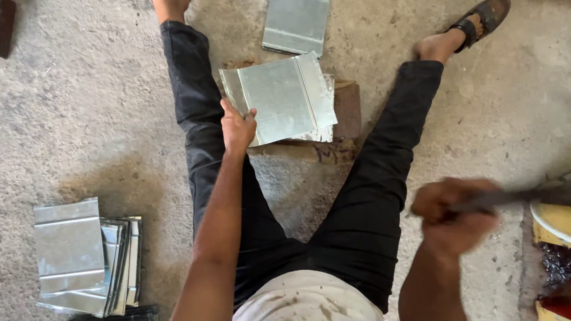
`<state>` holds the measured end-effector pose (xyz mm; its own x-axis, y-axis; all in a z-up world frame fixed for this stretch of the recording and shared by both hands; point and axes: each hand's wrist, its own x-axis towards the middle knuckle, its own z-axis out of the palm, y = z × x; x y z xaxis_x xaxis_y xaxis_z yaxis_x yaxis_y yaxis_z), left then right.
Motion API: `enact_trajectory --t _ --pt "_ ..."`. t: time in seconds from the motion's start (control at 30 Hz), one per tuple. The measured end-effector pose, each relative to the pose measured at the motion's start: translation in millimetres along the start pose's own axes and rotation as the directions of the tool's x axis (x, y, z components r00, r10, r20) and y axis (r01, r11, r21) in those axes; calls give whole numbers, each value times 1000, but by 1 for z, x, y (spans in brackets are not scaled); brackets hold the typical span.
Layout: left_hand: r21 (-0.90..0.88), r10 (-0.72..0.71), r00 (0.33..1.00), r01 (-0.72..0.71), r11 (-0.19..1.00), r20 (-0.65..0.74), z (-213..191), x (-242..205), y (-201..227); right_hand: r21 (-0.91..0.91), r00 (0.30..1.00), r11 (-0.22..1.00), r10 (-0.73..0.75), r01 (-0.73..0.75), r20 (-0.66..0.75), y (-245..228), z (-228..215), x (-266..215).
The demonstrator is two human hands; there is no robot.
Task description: The person sits on the floor and uses a hammer to strike a rectangular metal sheet placed on a wooden block. They repeatedly hit the sheet to flatten it, occasionally lifting and repositioning the sheet to work on different areas.
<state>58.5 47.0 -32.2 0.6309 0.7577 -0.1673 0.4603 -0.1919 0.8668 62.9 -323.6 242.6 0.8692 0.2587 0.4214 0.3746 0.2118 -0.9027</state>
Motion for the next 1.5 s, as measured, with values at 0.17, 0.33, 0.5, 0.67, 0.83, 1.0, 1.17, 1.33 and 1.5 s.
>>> enact_trajectory --t 0.17,0.33,0.5,0.67,0.83,1.0,1.17,1.33,1.5 --pt "-28 6 1000 -6 1000 4 0 -2 1 -37 893 902 -431 430 -127 63 17 15" --pt "-30 12 1000 -11 1000 18 1 0 0 -548 919 796 378 -257 117 136 38 -46" --pt "-34 16 1000 -16 999 24 -4 3 5 -247 710 698 702 -672 51 74 15 -16" --pt "-1 9 1000 -9 1000 25 -5 3 9 134 1000 991 2 -5 20 -4 1 19" --pt "-23 21 1000 -20 1000 20 -1 2 0 73 939 940 -324 334 -116 84 10 -4" --pt "50 -7 999 5 999 39 -1 4 -2 -660 870 736 417 -154 262 184 4 -75" --pt "97 -57 997 52 994 58 -1 8 0 -64 635 633 772 -772 -25 107 -13 -21" --pt "44 38 999 -39 998 21 0 7 -4 82 993 995 67 -59 -102 -1 -10 24" --pt "-1 27 998 -27 1000 52 -1 6 -3 54 930 934 -345 353 -125 87 16 0"
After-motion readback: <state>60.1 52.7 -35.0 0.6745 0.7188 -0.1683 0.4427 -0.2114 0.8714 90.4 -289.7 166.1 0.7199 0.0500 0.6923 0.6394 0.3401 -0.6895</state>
